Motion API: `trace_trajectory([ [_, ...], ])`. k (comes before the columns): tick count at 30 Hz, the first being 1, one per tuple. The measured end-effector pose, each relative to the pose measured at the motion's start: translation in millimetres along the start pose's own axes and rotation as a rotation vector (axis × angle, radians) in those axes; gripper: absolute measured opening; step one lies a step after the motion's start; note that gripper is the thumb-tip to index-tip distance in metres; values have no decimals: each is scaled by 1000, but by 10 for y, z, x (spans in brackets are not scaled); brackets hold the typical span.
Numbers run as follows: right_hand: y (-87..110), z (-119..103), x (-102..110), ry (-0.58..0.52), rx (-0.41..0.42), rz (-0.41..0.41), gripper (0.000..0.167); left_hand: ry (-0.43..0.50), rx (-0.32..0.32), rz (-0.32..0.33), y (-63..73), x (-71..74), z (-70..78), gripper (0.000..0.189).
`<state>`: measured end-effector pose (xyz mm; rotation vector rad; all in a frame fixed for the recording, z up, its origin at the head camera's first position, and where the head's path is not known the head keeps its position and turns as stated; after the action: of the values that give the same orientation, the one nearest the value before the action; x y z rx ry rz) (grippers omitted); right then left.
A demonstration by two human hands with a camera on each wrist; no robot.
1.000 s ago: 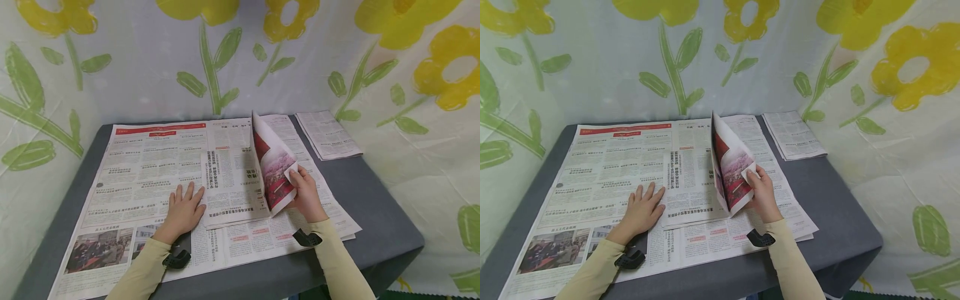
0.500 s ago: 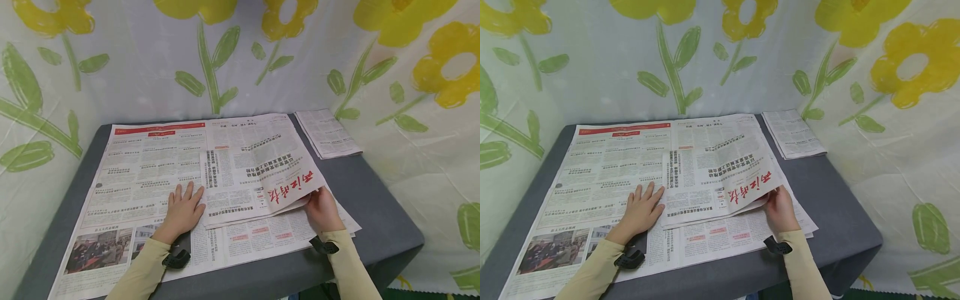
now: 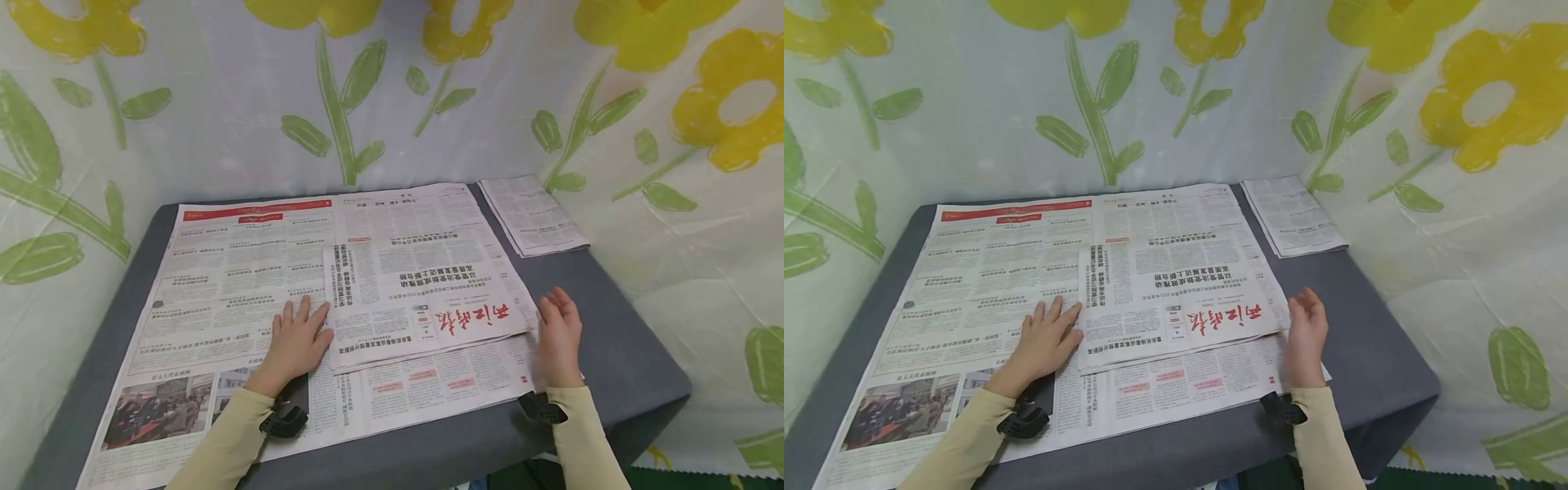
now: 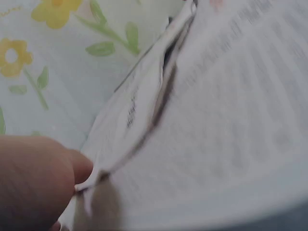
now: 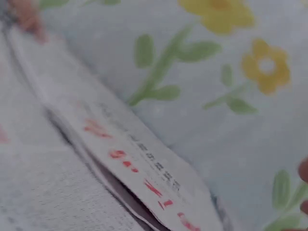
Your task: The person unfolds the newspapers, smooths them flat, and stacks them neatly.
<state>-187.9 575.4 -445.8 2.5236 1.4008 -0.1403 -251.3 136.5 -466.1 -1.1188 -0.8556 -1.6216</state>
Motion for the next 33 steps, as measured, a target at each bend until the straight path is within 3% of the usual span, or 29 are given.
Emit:
trace_trajectory([
  [2,69,-118,-99,214,117,-12,54,5,-27,11,-65,50,52,56],
  [4,169,-165,-317,401,209,-109,51,10,-66,4,-164,90,138,56],
  [7,413,-98,-761,658,320,-337,49,-2,-143,-30,-358,112,318,56],
  [10,754,103,-1199,852,396,-599,51,-41,-192,-93,-559,44,453,57],
  [13,1083,348,-1522,961,430,-834,54,-95,-202,-151,-704,-67,498,59],
  [15,1230,480,-1642,1035,451,-932,55,-119,-192,-178,-756,-133,489,60],
  [18,1313,581,-1700,1140,466,-971,56,-126,-175,-194,-785,-191,470,62],
  [24,1294,585,-1687,1231,479,-934,60,-141,-162,-160,-717,-174,395,64],
  [33,1229,546,-1724,1326,470,-918,59,-103,-99,-129,-409,-116,229,65],
])
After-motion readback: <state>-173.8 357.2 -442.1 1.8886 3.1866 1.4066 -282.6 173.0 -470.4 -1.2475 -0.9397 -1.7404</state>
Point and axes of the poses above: each hand's wrist, its own y-axis away from the middle knuckle, its own x-axis out of the back of the hand, z = x × y, the point moved 10 cm from there along -y, towards the middle knuckle, and after that the axes turned 6 degrees about -y, right-handed, at the moved point
